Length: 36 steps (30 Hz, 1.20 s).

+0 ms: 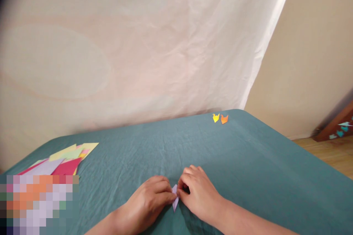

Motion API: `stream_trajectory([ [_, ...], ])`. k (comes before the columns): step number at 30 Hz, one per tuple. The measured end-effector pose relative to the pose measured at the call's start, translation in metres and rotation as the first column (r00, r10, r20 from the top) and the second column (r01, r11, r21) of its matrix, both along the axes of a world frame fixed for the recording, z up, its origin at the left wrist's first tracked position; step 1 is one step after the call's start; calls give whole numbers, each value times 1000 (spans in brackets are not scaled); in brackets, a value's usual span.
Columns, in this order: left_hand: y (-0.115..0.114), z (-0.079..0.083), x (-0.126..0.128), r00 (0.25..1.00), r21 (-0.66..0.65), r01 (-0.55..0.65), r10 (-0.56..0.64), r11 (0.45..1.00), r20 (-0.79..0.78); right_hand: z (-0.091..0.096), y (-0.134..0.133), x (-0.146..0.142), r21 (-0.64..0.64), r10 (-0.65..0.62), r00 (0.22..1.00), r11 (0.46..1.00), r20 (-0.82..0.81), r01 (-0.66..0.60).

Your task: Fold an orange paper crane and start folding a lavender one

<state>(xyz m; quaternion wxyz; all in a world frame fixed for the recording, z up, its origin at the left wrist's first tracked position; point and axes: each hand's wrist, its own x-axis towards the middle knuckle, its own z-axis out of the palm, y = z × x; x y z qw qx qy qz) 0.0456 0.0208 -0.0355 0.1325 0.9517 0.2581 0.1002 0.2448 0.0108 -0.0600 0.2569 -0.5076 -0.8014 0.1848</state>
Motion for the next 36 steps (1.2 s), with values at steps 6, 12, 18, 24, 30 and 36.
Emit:
stream_trajectory([
  [6, 5, 3, -4, 995, -33, -72, 74, 997, 68, 6, -13, 8, 45, 92, 996, 995, 14, -92],
  [12, 5, -2, -7, 989, -54, -88, 94, 995, 117, 3, -39, 19, 253, 192, 968, 940, 161, -229],
  [18, 1, -1, -7, 992, -21, -77, 79, 997, 100, -5, -41, 18, 371, 220, 951, 883, 215, -288],
  [24, -3, 2, -8, 995, 15, -77, 76, 997, 57, -11, -44, 14, 384, 215, 955, 880, 205, -280],
  [30, -4, 4, -7, 996, 23, -86, 85, 996, 36, -9, -46, 9, 349, 266, 935, 875, 235, -337],
  [36, -5, 6, -5, 1000, 32, 14, -14, 999, 1, -7, -48, 12, 357, 275, 922, 861, 273, -363],
])
